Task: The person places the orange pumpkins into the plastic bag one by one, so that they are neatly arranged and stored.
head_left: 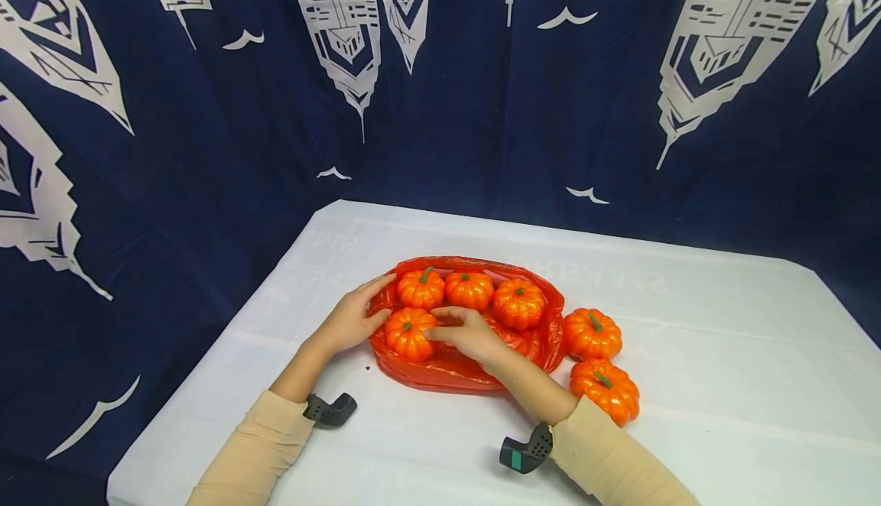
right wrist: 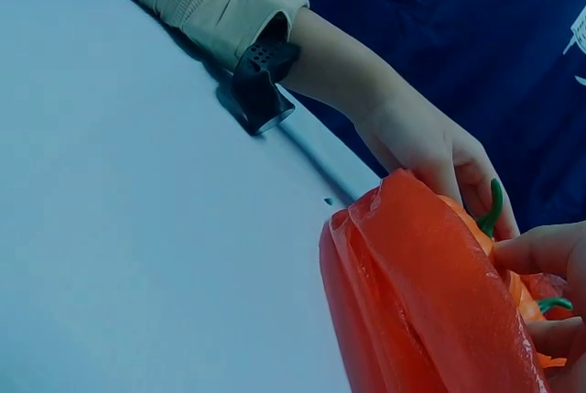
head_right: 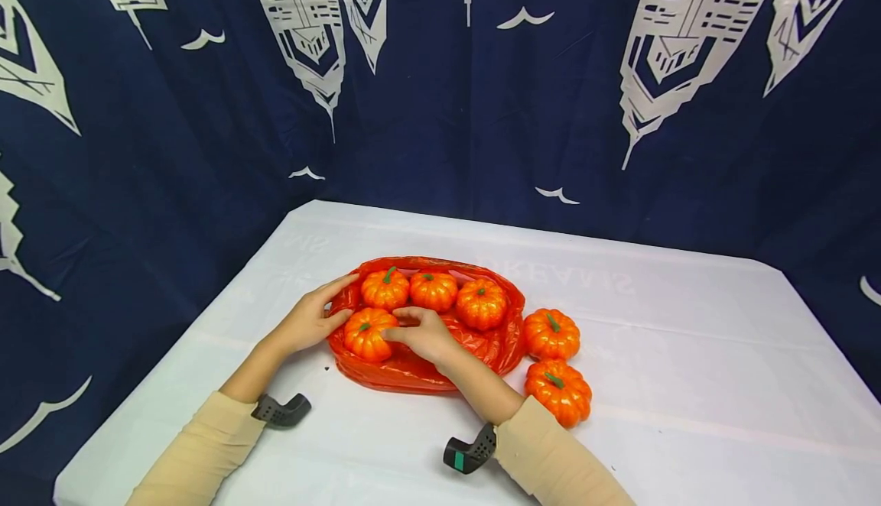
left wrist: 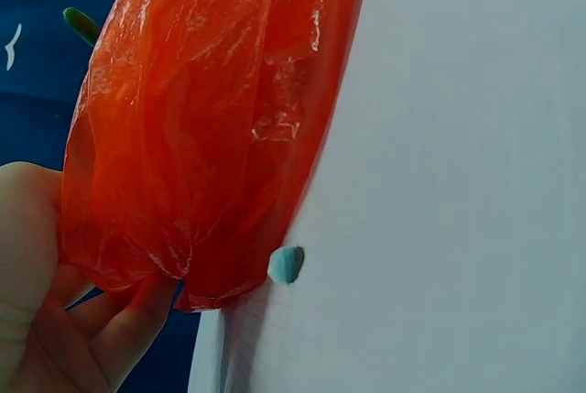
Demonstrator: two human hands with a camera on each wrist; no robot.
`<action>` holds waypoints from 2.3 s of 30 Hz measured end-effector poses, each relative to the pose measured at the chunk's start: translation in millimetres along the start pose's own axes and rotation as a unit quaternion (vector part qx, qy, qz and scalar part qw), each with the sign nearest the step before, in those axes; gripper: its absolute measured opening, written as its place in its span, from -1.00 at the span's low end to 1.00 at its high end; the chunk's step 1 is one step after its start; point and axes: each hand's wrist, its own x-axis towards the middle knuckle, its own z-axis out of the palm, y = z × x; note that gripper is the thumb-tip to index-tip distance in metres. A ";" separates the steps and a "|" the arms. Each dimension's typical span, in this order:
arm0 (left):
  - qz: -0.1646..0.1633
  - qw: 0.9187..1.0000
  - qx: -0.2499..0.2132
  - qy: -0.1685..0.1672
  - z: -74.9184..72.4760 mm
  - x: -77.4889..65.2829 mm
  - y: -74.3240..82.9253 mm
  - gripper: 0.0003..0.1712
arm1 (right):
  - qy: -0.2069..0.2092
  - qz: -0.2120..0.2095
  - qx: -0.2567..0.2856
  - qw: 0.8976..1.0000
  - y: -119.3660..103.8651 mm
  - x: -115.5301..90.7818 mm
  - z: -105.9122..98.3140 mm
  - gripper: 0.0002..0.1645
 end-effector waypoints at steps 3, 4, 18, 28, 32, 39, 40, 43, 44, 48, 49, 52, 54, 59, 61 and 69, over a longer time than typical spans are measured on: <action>0.001 1.000 -0.004 0.000 -0.1 0.2 0.5 -0.33 | 0.001 -0.003 0.000 1.000 1.1 0.4 -0.6 -0.42; 0.001 1.000 -0.005 0.000 -0.2 0.3 0.8 -0.33 | 0.001 -0.004 -0.001 1.000 1.2 0.1 -0.9 -0.42; -0.006 1.000 -0.005 -0.001 1.1 1.9 2.5 -0.33 | 0.009 -0.008 -0.012 1.000 -6.3 -11.7 -19.4 -0.48; -0.022 1.000 -0.007 -0.006 0.1 0.5 3.4 -0.33 | -0.009 -0.022 0.000 1.000 -14.9 -29.7 -42.7 -0.46; -0.022 1.000 -0.008 -0.006 0.6 0.0 3.1 -0.33 | -0.010 -0.036 0.000 0.999 -17.2 -40.7 -54.9 -0.45; -0.019 1.000 -0.009 -0.004 0.7 -0.6 2.5 -0.33 | 0.009 -0.055 -0.026 0.998 -19.2 -59.1 -83.3 -0.39; -0.020 1.000 -0.009 -0.004 0.8 -0.6 2.1 -0.33 | 0.015 -0.056 -0.027 0.998 -19.6 -61.8 -87.3 -0.39; -0.021 1.000 -0.008 -0.003 1.3 -0.6 1.1 -0.33 | 0.030 -0.047 -0.031 0.998 -20.4 -70.5 -98.8 -0.38; -0.020 1.000 -0.007 -0.003 1.4 -0.6 1.0 -0.33 | 0.035 -0.041 -0.032 0.998 -20.2 -73.7 -102.7 -0.38; -0.016 1.000 -0.007 -0.001 1.8 0.0 1.2 -0.33 | 0.042 -0.041 -0.025 0.998 -18.3 -85.1 -118.3 -0.34; -0.014 1.000 -0.008 0.000 1.8 0.1 1.4 -0.33 | 0.044 -0.046 -0.023 0.998 -17.1 -87.2 -122.5 -0.34; -0.011 1.000 -0.005 0.002 1.9 0.3 1.6 -0.33 | 0.053 -0.065 -0.033 0.996 -12.8 -92.9 -135.4 -0.33; -0.014 1.000 -0.003 0.002 1.8 0.2 1.3 -0.33 | 0.060 -0.079 -0.042 0.994 -9.1 -94.9 -144.4 -0.34; -0.016 1.000 -0.003 0.001 2.0 -0.3 0.9 -0.33 | 0.078 -0.103 -0.044 0.991 2.7 -96.7 -168.1 -0.42; -0.015 1.000 -0.003 0.001 2.2 -0.3 1.1 -0.33 | 0.084 -0.114 -0.037 0.989 8.4 -96.7 -176.5 -0.48; -0.016 1.000 -0.002 0.000 1.8 0.4 1.5 -0.33 | 0.109 -0.181 0.031 0.977 31.2 -97.9 -200.4 -0.63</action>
